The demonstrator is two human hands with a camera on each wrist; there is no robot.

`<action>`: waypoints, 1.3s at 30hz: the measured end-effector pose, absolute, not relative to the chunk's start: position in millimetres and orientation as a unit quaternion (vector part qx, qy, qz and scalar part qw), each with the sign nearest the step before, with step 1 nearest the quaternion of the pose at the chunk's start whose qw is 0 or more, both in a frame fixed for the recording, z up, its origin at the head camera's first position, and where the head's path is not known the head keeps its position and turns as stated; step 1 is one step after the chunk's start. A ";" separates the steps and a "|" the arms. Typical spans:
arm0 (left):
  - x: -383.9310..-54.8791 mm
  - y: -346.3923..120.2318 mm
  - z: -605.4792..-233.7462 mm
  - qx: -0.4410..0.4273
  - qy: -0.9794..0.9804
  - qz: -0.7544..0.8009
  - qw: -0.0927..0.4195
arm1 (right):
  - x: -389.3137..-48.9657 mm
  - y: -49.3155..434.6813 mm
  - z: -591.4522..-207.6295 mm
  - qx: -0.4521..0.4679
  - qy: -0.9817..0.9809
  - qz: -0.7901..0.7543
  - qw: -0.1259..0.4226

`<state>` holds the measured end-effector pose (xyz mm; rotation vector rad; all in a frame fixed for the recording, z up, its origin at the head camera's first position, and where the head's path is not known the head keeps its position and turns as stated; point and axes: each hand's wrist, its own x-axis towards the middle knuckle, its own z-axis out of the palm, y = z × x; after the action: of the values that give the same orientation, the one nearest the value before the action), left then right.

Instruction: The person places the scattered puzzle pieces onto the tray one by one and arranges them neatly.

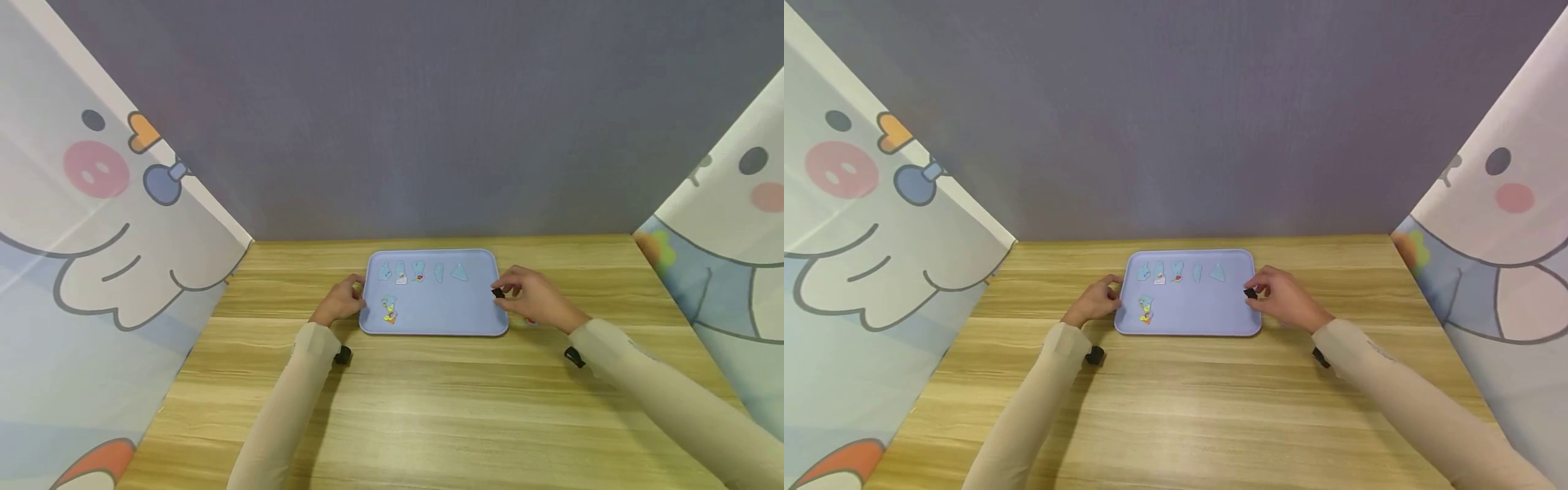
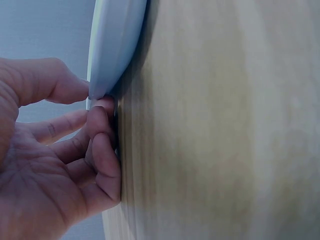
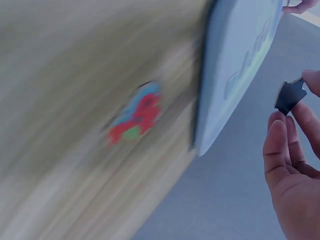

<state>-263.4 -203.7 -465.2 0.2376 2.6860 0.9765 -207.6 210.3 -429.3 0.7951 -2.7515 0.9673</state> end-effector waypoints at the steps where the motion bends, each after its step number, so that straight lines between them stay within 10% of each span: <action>1: -263.2 -203.9 -465.5 0.082 0.928 0.337 0.137 | -209.0 206.0 -428.1 0.266 -0.906 0.325 0.056; 39: -265.4 -205.4 -466.5 0.082 0.927 0.337 0.143 | -251.1 65.6 -458.4 0.307 -0.882 0.349 -0.075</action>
<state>-265.4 -205.4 -466.5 0.2369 2.6740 0.9733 -251.1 65.6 -458.4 1.0141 -2.9113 1.1532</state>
